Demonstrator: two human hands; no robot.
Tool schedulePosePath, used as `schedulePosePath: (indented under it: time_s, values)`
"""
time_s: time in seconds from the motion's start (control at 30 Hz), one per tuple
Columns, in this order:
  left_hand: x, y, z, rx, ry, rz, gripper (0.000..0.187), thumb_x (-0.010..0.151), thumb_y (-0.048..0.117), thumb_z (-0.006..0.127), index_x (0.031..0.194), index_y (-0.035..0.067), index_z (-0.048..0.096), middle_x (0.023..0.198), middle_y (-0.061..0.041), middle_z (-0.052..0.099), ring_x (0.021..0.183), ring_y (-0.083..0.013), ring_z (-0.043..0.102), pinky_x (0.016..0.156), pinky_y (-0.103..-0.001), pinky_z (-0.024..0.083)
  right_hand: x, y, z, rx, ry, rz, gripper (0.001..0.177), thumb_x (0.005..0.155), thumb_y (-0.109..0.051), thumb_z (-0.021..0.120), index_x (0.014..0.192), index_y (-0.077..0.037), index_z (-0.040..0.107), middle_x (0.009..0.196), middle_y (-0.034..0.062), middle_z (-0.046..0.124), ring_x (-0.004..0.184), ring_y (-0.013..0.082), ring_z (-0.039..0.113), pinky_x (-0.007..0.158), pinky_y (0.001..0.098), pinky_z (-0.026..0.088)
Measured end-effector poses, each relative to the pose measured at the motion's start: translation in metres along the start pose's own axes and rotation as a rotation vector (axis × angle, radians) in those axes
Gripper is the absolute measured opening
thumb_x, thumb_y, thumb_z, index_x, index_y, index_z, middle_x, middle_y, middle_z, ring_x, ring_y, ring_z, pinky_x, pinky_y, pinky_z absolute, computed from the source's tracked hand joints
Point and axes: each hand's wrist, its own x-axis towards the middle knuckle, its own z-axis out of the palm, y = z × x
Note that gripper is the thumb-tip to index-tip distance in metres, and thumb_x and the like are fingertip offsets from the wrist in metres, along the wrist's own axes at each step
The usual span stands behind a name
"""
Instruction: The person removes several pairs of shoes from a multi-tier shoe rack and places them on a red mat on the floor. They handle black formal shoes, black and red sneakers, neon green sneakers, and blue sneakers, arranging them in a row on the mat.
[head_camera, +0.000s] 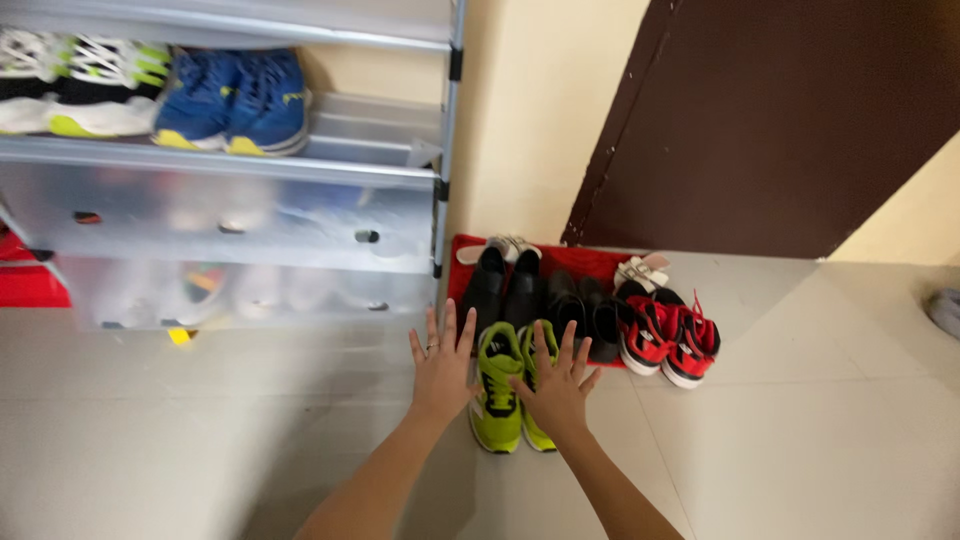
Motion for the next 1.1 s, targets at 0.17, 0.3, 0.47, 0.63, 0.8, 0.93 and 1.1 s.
schedulePosePath:
  time_s: [0.17, 0.3, 0.47, 0.63, 0.8, 0.93, 1.1]
  values:
    - [0.010, -0.022, -0.052, 0.063, 0.020, -0.015, 0.125, 0.073, 0.042, 0.089, 0.163, 0.024, 0.005, 0.170, -0.013, -0.008, 0.156, -0.0418, -0.004, 0.121, -0.067, 0.004, 0.016, -0.036, -0.022, 0.020, 0.097, -0.057, 0.093, 0.085, -0.062, 0.068, 0.160, -0.035, 0.018, 0.168, 0.0167, -0.003, 0.153, 0.0477, -0.005, 0.109, 0.0810, 0.002]
    - [0.013, -0.045, -0.093, 0.119, 0.107, 0.009, 0.115, 0.078, 0.042, 0.085, 0.163, 0.023, 0.009, 0.170, -0.015, -0.002, 0.155, -0.0426, -0.003, 0.120, -0.068, 0.005, 0.031, -0.065, -0.036, 0.035, 0.203, -0.107, 0.092, 0.083, -0.059, 0.067, 0.159, -0.033, 0.023, 0.169, 0.0161, 0.003, 0.154, 0.0473, 0.001, 0.110, 0.0809, 0.004]
    - [0.014, -0.075, -0.143, 0.176, 0.175, 0.009, 0.113, 0.077, 0.043, 0.084, 0.162, 0.023, 0.012, 0.170, -0.013, 0.003, 0.156, -0.0407, -0.001, 0.121, -0.067, 0.004, 0.049, -0.106, -0.056, 0.005, 0.320, -0.206, 0.090, 0.086, -0.059, 0.066, 0.160, -0.030, 0.024, 0.167, 0.0199, 0.008, 0.152, 0.0492, 0.004, 0.108, 0.0828, 0.006]
    - [0.020, -0.110, -0.188, 0.212, 0.241, 0.031, 0.109, 0.077, 0.044, 0.083, 0.160, 0.023, 0.016, 0.168, -0.015, 0.005, 0.155, -0.0404, 0.000, 0.120, -0.068, 0.003, 0.065, -0.157, -0.081, -0.010, 0.316, -0.205, 0.092, 0.082, -0.057, 0.069, 0.160, -0.032, 0.027, 0.166, 0.0192, 0.008, 0.151, 0.0488, 0.004, 0.107, 0.0831, 0.006]
    - [0.027, -0.153, -0.231, 0.208, 0.374, 0.070, 0.101, 0.076, 0.041, 0.083, 0.158, 0.022, 0.026, 0.168, -0.014, 0.011, 0.155, -0.0413, 0.004, 0.119, -0.068, 0.006, 0.077, -0.205, -0.097, 0.012, 0.497, -0.320, 0.086, 0.083, -0.053, 0.069, 0.156, -0.027, 0.032, 0.166, 0.0205, 0.012, 0.151, 0.0502, 0.008, 0.107, 0.0850, 0.007]
    - [0.033, -0.194, -0.261, 0.198, 0.446, 0.089, 0.100, 0.076, 0.041, 0.083, 0.157, 0.022, 0.029, 0.167, -0.015, 0.013, 0.154, -0.0411, 0.006, 0.118, -0.068, 0.007, 0.092, -0.253, -0.105, -0.003, 0.480, -0.316, 0.086, 0.083, -0.053, 0.071, 0.155, -0.027, 0.031, 0.165, 0.0211, 0.011, 0.150, 0.0508, 0.007, 0.105, 0.0850, 0.006]
    - [0.036, -0.249, -0.290, 0.174, 0.453, 0.072, 0.099, 0.075, 0.041, 0.083, 0.157, 0.022, 0.030, 0.167, -0.013, 0.015, 0.155, -0.0407, 0.006, 0.119, -0.068, 0.007, 0.102, -0.315, -0.103, -0.001, 0.457, -0.297, 0.086, 0.082, -0.051, 0.072, 0.155, -0.029, 0.032, 0.165, 0.0174, 0.012, 0.152, 0.0490, 0.007, 0.108, 0.0830, 0.006]
